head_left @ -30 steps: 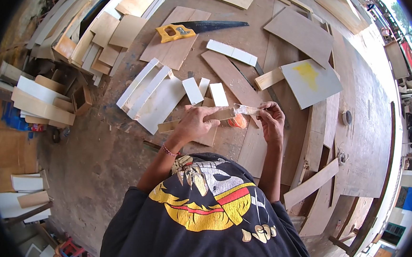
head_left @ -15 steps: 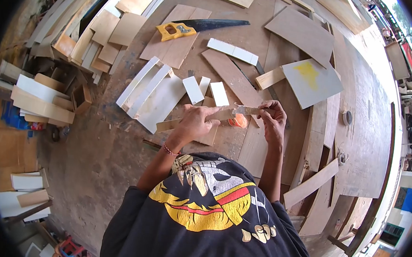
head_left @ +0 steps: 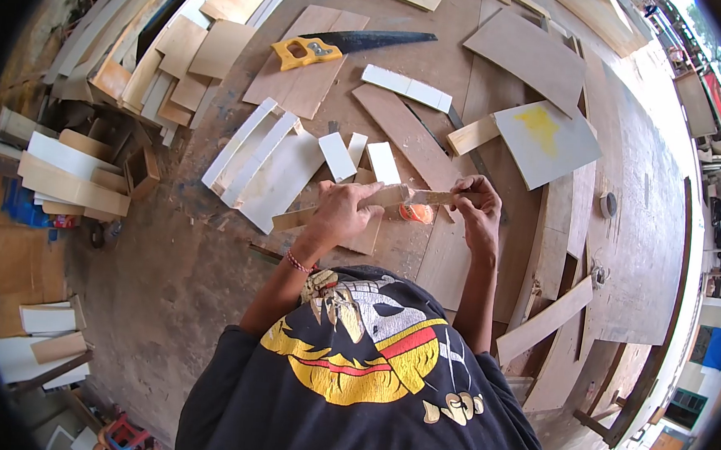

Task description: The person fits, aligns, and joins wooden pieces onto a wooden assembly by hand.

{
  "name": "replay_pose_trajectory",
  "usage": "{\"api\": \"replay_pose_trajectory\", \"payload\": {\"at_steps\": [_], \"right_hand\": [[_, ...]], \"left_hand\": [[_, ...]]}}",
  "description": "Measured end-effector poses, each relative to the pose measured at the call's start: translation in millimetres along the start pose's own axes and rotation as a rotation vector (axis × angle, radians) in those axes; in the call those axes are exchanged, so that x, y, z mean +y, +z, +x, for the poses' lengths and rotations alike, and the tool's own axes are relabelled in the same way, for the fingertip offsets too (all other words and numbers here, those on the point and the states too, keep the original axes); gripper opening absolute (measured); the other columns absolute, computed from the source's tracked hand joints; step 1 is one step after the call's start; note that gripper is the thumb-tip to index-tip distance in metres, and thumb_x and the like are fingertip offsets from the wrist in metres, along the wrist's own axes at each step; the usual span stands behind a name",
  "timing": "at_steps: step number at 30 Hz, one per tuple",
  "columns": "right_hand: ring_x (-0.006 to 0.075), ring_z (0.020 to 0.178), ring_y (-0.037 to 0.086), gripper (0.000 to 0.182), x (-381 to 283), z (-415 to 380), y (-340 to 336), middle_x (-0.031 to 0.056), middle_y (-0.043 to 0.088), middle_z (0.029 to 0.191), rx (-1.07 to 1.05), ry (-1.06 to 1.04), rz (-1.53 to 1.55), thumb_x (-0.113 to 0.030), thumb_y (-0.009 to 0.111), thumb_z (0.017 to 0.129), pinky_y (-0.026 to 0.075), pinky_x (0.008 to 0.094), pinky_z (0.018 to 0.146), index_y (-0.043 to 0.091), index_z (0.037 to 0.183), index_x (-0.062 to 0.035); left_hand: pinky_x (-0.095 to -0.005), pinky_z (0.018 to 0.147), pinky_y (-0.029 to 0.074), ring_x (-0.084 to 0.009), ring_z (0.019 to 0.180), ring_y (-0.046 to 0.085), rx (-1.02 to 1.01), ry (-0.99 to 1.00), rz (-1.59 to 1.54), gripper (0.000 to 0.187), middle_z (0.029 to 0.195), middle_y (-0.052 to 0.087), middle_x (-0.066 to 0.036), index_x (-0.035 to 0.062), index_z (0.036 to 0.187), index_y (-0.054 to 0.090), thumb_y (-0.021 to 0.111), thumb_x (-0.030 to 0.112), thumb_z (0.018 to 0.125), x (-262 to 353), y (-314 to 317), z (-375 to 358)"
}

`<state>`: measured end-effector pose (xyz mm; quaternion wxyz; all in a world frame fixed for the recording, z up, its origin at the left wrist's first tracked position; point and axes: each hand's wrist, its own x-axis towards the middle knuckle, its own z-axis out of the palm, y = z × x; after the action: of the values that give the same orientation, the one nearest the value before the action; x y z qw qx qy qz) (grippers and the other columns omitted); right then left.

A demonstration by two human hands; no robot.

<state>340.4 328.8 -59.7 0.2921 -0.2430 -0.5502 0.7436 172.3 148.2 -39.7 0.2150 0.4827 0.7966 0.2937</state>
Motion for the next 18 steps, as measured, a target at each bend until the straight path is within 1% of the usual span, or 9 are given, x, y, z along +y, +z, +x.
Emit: {"api": "replay_pose_trajectory", "payload": {"at_steps": [1,5,7,13,18], "right_hand": [[0.0106,0.071,0.055,0.014,0,0,0,0.0060,0.058,0.083,0.015,0.002,0.006,0.007,0.057,0.075,0.046,0.0229,0.061,0.054,0.086,-0.0017],[0.0107,0.071,0.055,0.015,1,2,2,0.0061,0.058,0.084,0.051,-0.027,0.050,0.007,0.057,0.075,0.046,0.0234,0.061,0.054,0.087,-0.0017],[0.0091,0.066,0.054,0.014,3,4,7,0.0050,0.057,0.083,0.072,-0.033,0.035,0.005,0.057,0.076,0.047,0.0227,0.060,0.054,0.087,-0.0020],[0.0090,0.067,0.054,0.014,8,7,10,0.0051,0.058,0.085,0.142,-0.069,0.089,0.005,0.057,0.076,0.047,0.0229,0.060,0.053,0.087,-0.0030],[0.0089,0.065,0.053,0.014,11,8,11,0.0047,0.057,0.082,0.144,-0.043,0.083,0.006,0.056,0.076,0.046,0.0226,0.059,0.053,0.086,-0.0027]], "left_hand": [[-0.0339,0.079,0.032,-0.0218,0.077,0.062,0.010,0.000,0.007,0.041,0.085,0.066,-0.013,0.0116,0.115,0.062,0.070,0.020,0.075,0,0,0],[-0.0338,0.079,0.033,-0.0220,0.078,0.062,0.003,-0.005,0.005,0.041,0.085,0.066,-0.013,0.0119,0.115,0.063,0.070,0.020,0.075,1,-1,1],[-0.0339,0.080,0.032,-0.0218,0.078,0.062,-0.056,-0.007,-0.008,0.041,0.086,0.066,-0.013,0.0127,0.115,0.063,0.070,0.020,0.075,5,-5,1],[-0.0340,0.080,0.029,-0.0213,0.077,0.061,-0.054,-0.006,-0.023,0.040,0.084,0.066,-0.013,0.0136,0.115,0.063,0.070,0.019,0.075,8,-4,2],[-0.0340,0.078,0.029,-0.0209,0.078,0.061,-0.045,0.005,0.000,0.041,0.084,0.066,-0.013,0.0127,0.115,0.062,0.070,0.019,0.075,4,0,3]]}}
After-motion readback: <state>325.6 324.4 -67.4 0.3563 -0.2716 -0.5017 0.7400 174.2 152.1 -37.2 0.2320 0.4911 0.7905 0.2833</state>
